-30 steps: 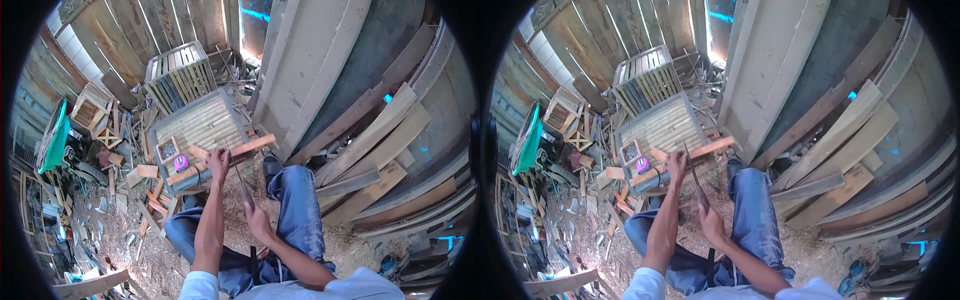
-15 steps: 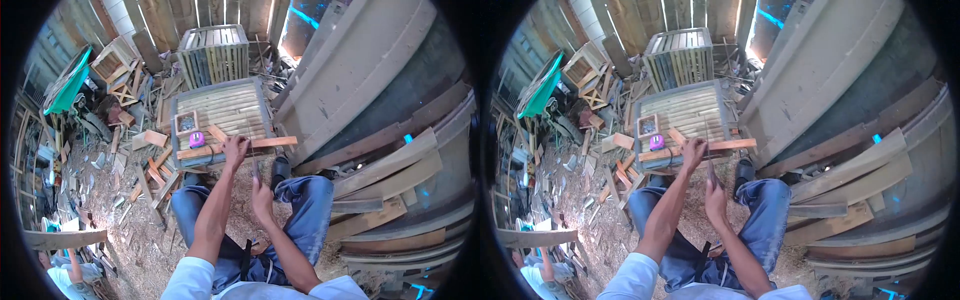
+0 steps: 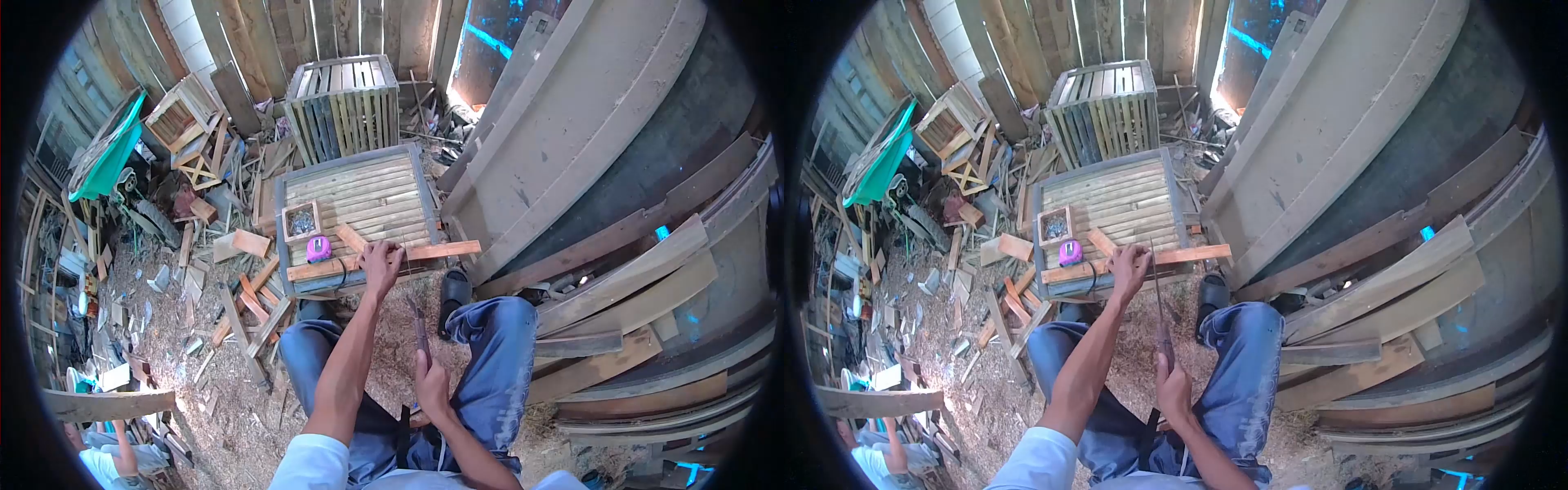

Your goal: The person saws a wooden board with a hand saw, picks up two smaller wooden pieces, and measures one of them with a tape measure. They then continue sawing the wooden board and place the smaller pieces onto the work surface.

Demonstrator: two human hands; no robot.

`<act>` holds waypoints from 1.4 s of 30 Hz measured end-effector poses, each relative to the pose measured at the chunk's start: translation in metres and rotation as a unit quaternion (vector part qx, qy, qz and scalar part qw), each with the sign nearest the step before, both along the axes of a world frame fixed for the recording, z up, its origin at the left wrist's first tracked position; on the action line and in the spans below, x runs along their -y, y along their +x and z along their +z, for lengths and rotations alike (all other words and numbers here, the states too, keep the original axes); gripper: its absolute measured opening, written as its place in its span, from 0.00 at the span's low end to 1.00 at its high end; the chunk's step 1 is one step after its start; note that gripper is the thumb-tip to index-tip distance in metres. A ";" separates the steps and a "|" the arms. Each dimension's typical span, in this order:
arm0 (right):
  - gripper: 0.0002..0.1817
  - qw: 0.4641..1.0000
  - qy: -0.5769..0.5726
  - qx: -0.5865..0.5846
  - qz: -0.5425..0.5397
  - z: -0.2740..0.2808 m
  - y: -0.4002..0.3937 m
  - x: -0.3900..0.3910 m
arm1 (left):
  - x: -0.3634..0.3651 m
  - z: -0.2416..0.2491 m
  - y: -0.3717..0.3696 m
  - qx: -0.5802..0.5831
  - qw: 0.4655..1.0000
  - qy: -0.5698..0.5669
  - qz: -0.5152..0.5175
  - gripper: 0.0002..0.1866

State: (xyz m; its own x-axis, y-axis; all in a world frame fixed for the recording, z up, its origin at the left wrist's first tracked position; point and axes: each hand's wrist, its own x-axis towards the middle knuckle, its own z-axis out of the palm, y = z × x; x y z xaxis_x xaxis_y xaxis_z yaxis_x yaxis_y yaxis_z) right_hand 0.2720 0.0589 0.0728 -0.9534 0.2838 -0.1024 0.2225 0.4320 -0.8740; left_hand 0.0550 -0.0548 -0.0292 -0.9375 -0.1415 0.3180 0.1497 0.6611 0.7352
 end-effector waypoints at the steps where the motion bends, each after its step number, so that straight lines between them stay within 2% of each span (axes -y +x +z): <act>1: 0.29 0.999 0.013 0.040 0.003 -0.010 0.001 0.000 | -0.001 -0.005 0.008 -0.002 1.000 -0.007 -0.002 0.12; 2: 0.28 0.996 0.024 0.082 0.003 -0.020 0.007 0.000 | 0.000 -0.011 0.007 0.013 1.000 -0.002 -0.003 0.12; 5: 0.27 0.994 0.066 0.091 0.011 -0.029 -0.025 0.007 | -0.003 0.004 0.007 0.033 0.999 -0.010 0.000 0.12; 8: 0.27 0.996 0.013 0.093 0.013 -0.008 0.003 -0.005 | -0.001 -0.005 0.008 0.036 0.999 -0.016 -0.003 0.12; 9: 0.26 0.996 -0.011 0.090 0.018 -0.001 0.016 -0.008 | -0.001 -0.003 0.009 -0.003 1.000 -0.001 0.004 0.12; 10: 0.26 0.994 0.006 0.102 0.025 0.005 0.025 -0.009 | 0.000 -0.001 0.007 -0.010 1.000 -0.007 0.007 0.12; 14: 0.27 0.997 0.018 0.064 0.030 -0.017 -0.042 -0.004 | -0.003 -0.006 0.008 0.007 1.000 -0.007 -0.002 0.12; 17: 0.30 0.997 0.051 0.063 0.016 -0.010 -0.043 0.002 | -0.003 -0.002 0.010 0.011 1.000 0.006 0.002 0.12; 21: 0.28 0.998 0.018 0.058 0.009 -0.017 0.024 -0.008 | -0.004 -0.007 0.008 0.005 0.999 -0.027 0.017 0.11; 25: 0.29 0.997 0.015 0.079 0.019 -0.011 -0.043 -0.002 | -0.007 -0.001 0.009 0.019 1.000 -0.013 0.008 0.11; 28: 0.28 0.993 0.023 0.113 0.034 -0.018 -0.019 -0.006 | -0.002 -0.002 0.009 0.009 1.000 -0.025 0.007 0.11; 31: 0.27 0.997 0.035 0.058 0.030 -0.011 0.027 -0.012 | -0.004 0.000 0.010 -0.006 0.999 -0.032 0.012 0.12; 33: 0.28 0.997 0.050 0.062 0.014 -0.035 0.007 -0.009 | -0.005 0.000 0.011 0.028 1.000 -0.010 0.007 0.11; 36: 0.28 0.998 0.047 0.047 0.018 -0.023 -0.042 -0.003 | -0.005 0.000 0.011 0.012 1.000 -0.002 0.010 0.12; 39: 0.29 0.991 -0.002 0.128 0.029 -0.020 0.007 -0.009 | -0.003 -0.010 0.008 -0.011 0.999 -0.041 0.023 0.11; 40: 0.27 0.991 0.038 0.121 0.036 -0.013 0.026 -0.015 | -0.003 -0.006 0.009 0.001 1.000 -0.029 0.011 0.12; 42: 0.27 0.998 0.010 0.066 -0.002 -0.022 0.008 -0.009 | -0.003 -0.005 0.001 0.002 1.000 -0.023 0.013 0.12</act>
State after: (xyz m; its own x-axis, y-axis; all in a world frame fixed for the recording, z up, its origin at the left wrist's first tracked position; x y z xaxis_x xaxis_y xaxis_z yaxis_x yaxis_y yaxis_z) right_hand 0.2800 0.0680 0.0507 -0.9305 0.2915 -0.2216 0.3375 0.4481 -0.8278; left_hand 0.0564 -0.0514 -0.0339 -0.9352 -0.1513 0.3202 0.1285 0.6977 0.7048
